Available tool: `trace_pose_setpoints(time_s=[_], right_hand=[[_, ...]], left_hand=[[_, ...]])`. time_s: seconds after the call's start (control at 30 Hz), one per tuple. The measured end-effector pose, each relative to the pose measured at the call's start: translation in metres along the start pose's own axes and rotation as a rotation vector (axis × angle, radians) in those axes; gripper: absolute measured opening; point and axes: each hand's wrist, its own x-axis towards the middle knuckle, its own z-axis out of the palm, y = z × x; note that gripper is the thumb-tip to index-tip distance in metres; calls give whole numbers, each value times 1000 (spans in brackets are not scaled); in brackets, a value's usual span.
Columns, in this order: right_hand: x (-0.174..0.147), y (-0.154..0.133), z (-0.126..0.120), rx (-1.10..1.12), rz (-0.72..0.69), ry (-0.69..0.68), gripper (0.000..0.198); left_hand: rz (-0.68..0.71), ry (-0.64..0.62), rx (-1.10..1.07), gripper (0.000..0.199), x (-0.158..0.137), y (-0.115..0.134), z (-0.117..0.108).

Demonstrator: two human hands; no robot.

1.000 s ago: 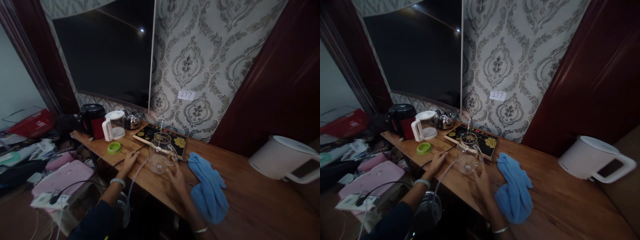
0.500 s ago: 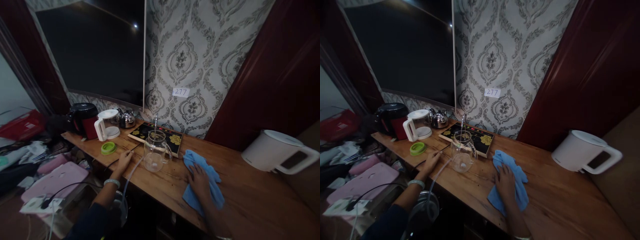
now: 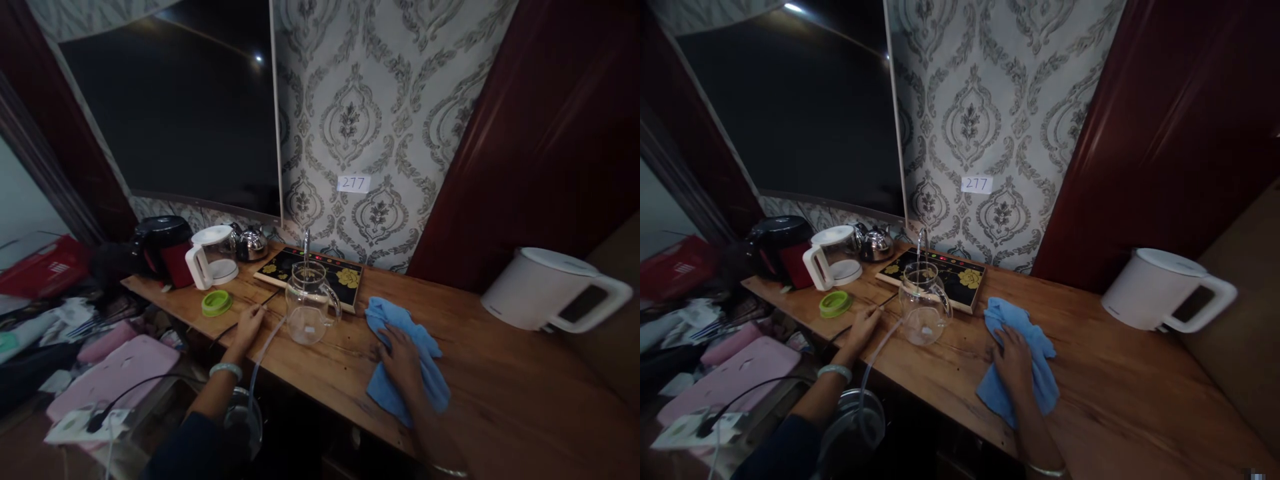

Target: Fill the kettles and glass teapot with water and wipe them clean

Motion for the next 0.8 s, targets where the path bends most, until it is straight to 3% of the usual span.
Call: trace_pose_setpoints(time_s=[0.43, 0.8], right_hand=[[0, -4, -7, 45, 17, 4, 34], [0, -4, -10, 13, -17, -15, 36]], left_hand=[[-10, -32, 24, 36, 2, -9, 2], [-18, -33, 21, 36, -1, 1, 2]])
